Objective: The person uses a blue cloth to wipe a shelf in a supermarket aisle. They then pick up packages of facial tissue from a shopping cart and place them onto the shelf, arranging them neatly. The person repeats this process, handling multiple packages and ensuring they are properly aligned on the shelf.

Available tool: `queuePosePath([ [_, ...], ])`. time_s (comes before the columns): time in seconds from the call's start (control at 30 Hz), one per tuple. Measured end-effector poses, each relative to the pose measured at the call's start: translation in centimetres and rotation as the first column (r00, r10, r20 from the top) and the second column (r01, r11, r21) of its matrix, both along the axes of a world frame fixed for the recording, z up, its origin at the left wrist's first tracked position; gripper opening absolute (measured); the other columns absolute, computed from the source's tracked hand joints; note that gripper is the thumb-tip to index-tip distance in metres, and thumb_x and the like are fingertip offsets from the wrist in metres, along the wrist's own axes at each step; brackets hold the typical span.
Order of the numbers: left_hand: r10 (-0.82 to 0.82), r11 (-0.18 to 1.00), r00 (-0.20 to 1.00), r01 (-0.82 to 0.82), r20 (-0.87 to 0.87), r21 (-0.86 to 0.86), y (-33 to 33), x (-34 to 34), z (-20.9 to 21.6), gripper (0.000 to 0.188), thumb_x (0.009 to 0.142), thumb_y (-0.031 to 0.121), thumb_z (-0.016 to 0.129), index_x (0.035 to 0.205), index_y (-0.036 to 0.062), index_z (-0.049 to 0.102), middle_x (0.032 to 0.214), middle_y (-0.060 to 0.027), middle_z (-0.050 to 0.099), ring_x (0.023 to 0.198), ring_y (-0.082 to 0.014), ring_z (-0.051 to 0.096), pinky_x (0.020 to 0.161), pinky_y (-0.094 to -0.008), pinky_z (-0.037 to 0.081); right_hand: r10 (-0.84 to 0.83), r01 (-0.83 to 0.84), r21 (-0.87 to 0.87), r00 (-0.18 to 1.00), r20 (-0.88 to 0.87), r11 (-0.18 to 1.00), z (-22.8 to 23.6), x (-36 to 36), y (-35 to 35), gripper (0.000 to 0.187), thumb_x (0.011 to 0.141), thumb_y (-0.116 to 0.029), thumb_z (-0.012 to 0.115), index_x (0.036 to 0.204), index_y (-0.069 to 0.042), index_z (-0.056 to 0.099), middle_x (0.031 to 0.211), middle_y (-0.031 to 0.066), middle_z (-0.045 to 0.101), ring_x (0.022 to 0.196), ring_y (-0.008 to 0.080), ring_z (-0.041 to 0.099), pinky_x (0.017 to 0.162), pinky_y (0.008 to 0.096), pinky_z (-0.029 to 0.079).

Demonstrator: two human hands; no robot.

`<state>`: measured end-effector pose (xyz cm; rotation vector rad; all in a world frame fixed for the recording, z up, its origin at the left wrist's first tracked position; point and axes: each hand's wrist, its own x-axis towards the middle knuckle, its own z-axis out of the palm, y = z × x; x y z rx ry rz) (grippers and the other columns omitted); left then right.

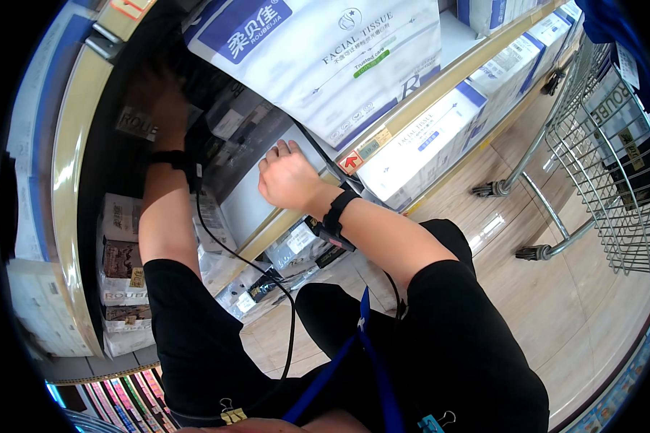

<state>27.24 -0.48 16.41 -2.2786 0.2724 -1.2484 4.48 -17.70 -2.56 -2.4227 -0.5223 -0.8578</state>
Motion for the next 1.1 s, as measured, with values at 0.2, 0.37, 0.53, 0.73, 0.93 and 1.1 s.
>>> queuePosePath([
  [0.2, 0.115, 0.977, 0.946, -0.052, -0.302, 0.207, -2.8, -4.9, -3.0, 0.082, 0.082, 0.010, 0.063, 0.150, 0.0416, 0.032, 0.164, -0.0047, 0.004, 0.149, -0.0324, 0.014, 0.101, -0.0654, 0.038, 0.019, -0.019, -0.006, 1.000, 0.001, 1.000, 0.1, 0.0, -0.2, 0.025, 0.082, -0.024, 0.058, 0.081, 0.001, 0.064, 0.093, 0.0269, 0.066, 0.102, 0.0431, 0.064, 0.094, 0.0515, 0.047],
  [0.37, -0.002, 0.991, 0.923, 0.054, -0.385, 0.125, -3.7, -4.0, -2.8, 0.075, 0.080, 0.008, 0.063, 0.147, 0.0322, 0.040, 0.164, -0.0075, 0.008, 0.148, -0.0349, 0.017, 0.103, -0.0654, 0.036, 0.039, -0.048, -0.050, 0.987, -0.153, 0.998, 0.3, 0.6, -1.0, 0.036, 0.084, -0.027, 0.054, 0.096, 0.004, 0.066, 0.109, 0.0288, 0.064, 0.113, 0.0428, 0.058, 0.100, 0.0522, 0.041],
  [0.53, -0.319, 0.896, 0.629, -0.043, -0.709, -0.441, -6.7, -6.8, -3.9, 0.048, 0.091, 0.023, 0.052, 0.137, 0.0085, 0.051, 0.136, -0.0238, 0.052, 0.128, -0.0415, 0.047, 0.103, -0.0491, 0.042, -0.027, -0.004, -0.108, 0.958, -0.284, 0.994, 0.6, -0.1, -0.1, 0.038, 0.079, -0.029, 0.060, 0.102, 0.001, 0.067, 0.113, 0.0250, 0.063, 0.120, 0.0404, 0.054, 0.107, 0.0508, 0.036],
  [0.73, -0.759, 0.493, 0.540, 0.111, -0.364, -0.863, -9.8, -18.2, -6.1, 0.029, 0.095, 0.019, 0.055, 0.110, -0.0044, 0.064, 0.108, -0.0207, 0.069, 0.098, -0.0328, 0.067, 0.085, -0.0401, 0.051, 0.050, -0.224, -0.331, 0.886, -0.461, 0.917, 6.0, -6.7, -2.5, 0.029, 0.076, -0.024, 0.063, 0.102, -0.013, 0.070, 0.113, 0.0120, 0.066, 0.122, 0.0360, 0.053, 0.103, 0.0573, 0.036],
  [0.93, -0.885, 0.226, 0.307, -0.376, -0.351, -0.899, -11.7, -35.1, 0.0, 0.021, 0.097, 0.012, 0.050, 0.100, -0.0041, 0.063, 0.082, -0.0083, 0.064, 0.075, -0.0165, 0.060, 0.070, -0.0312, 0.049, 0.215, -0.130, 0.172, 0.623, -0.752, 0.976, 21.8, -21.2, -15.7, 0.022, 0.080, -0.017, 0.056, 0.088, -0.002, 0.069, 0.084, 0.0216, 0.069, 0.085, 0.0399, 0.067, 0.075, 0.0501, 0.054],
  [1.1, -0.915, 0.363, -0.042, -0.515, -0.400, -0.777, -15.4, -39.1, 9.2, 0.021, 0.098, 0.014, 0.051, 0.102, -0.0021, 0.064, 0.080, -0.0067, 0.063, 0.072, -0.0135, 0.059, 0.068, -0.0282, 0.049, -0.189, 0.376, 0.067, 0.603, -0.775, 0.924, 28.8, -32.8, -31.1, 0.025, 0.083, -0.023, 0.056, 0.080, -0.002, 0.067, 0.081, 0.0239, 0.067, 0.078, 0.0429, 0.065, 0.070, 0.0533, 0.052],
])
